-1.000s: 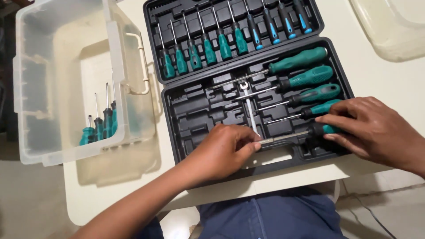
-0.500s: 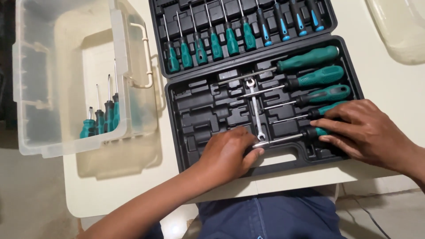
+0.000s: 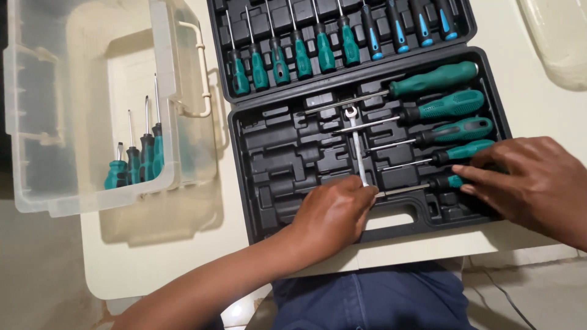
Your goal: Organizing various screwdrivers by transferring them from a plastic bin into a molded tool case.
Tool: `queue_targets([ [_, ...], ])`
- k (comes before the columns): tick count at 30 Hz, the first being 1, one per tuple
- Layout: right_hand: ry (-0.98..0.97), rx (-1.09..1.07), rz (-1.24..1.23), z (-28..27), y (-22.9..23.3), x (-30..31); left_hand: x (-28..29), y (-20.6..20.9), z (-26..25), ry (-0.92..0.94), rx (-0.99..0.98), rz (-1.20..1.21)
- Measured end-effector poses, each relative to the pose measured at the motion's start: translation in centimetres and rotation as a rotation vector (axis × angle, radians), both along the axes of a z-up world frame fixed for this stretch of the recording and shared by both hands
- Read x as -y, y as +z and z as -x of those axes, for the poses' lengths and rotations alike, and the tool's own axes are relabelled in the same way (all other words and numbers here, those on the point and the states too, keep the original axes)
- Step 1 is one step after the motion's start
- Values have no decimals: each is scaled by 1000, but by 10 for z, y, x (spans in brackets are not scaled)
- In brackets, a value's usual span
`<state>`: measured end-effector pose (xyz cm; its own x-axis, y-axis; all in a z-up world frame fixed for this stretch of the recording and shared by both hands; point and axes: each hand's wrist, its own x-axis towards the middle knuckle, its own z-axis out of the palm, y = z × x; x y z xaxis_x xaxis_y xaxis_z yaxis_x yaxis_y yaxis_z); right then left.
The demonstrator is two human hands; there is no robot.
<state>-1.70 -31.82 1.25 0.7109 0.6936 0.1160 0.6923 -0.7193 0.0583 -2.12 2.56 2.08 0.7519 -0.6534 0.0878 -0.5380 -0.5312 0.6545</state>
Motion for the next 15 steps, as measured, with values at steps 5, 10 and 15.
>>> queue_targets([
  [5, -117, -56, 103, 4, 2, 6, -9, 13, -12, -41, -68, -67],
  [10, -239, -46, 188, 8, -6, 15, -26, 14, -26, -180, -6, -72],
  [15, -351, 24, -23, 7, -11, 25, -27, 0, -34, -235, 124, -56],
])
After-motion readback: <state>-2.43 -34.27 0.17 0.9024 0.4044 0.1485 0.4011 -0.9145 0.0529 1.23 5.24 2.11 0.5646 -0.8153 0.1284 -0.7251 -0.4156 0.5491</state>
